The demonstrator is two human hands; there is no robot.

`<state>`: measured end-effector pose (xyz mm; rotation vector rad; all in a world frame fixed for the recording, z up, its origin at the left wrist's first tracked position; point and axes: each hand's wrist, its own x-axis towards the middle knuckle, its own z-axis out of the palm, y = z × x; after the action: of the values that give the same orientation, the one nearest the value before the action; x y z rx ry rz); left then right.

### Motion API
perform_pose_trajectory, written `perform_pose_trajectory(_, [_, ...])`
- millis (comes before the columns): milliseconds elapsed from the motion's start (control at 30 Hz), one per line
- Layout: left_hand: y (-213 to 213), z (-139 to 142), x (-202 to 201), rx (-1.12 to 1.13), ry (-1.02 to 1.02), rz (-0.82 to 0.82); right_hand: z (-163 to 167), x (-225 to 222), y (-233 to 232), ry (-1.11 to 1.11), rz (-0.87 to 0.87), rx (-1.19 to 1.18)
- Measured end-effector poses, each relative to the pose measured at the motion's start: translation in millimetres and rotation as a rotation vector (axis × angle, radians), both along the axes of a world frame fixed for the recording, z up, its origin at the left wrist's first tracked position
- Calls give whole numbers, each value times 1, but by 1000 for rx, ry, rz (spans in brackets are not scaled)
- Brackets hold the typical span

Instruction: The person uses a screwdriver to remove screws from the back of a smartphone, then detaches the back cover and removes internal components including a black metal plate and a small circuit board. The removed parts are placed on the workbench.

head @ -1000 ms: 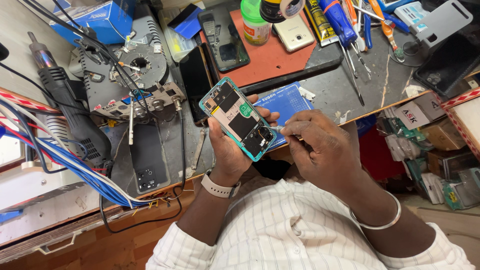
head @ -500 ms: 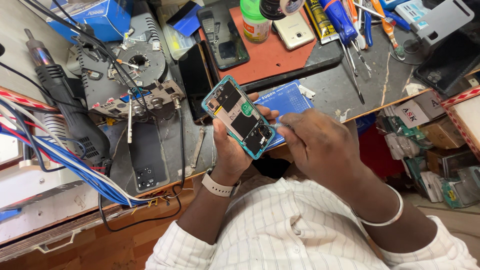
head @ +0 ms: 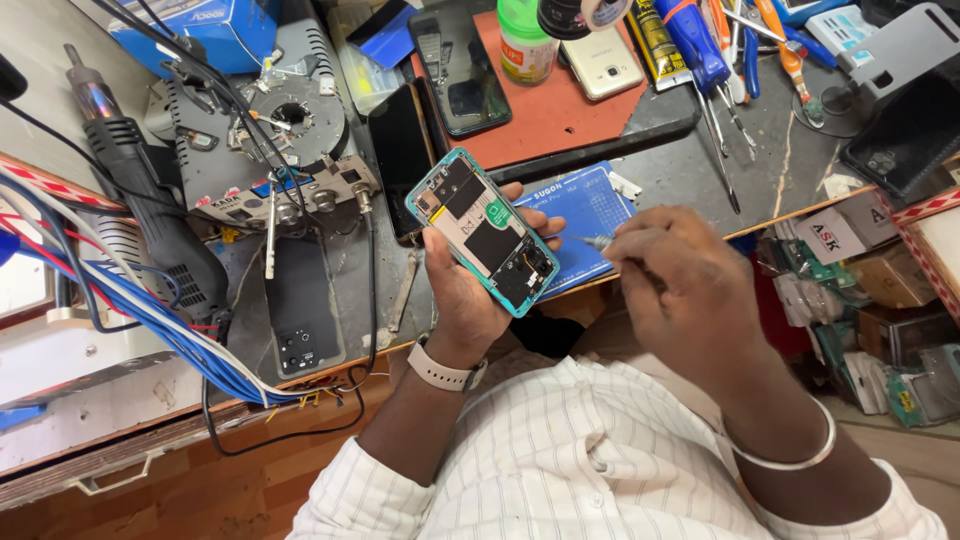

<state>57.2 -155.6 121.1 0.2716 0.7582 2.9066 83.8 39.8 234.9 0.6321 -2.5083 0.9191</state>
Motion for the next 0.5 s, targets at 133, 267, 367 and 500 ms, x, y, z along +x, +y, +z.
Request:
perform_pose_trajectory(133, [12, 3, 5, 17, 34, -70, -10, -1, 16, -33, -9, -6])
perform_pose_trajectory(267, [20, 7, 4, -1, 47, -113, -13, 0, 20, -22, 42, -43])
perform_pose_trajectory(367, [28, 9, 4, -8, 24, -97, -8, 4, 26, 4, 48, -48])
perform_pose_trajectory(500, [38, 8, 2, -34, 1, -43, -2, 17, 36, -20, 84, -88])
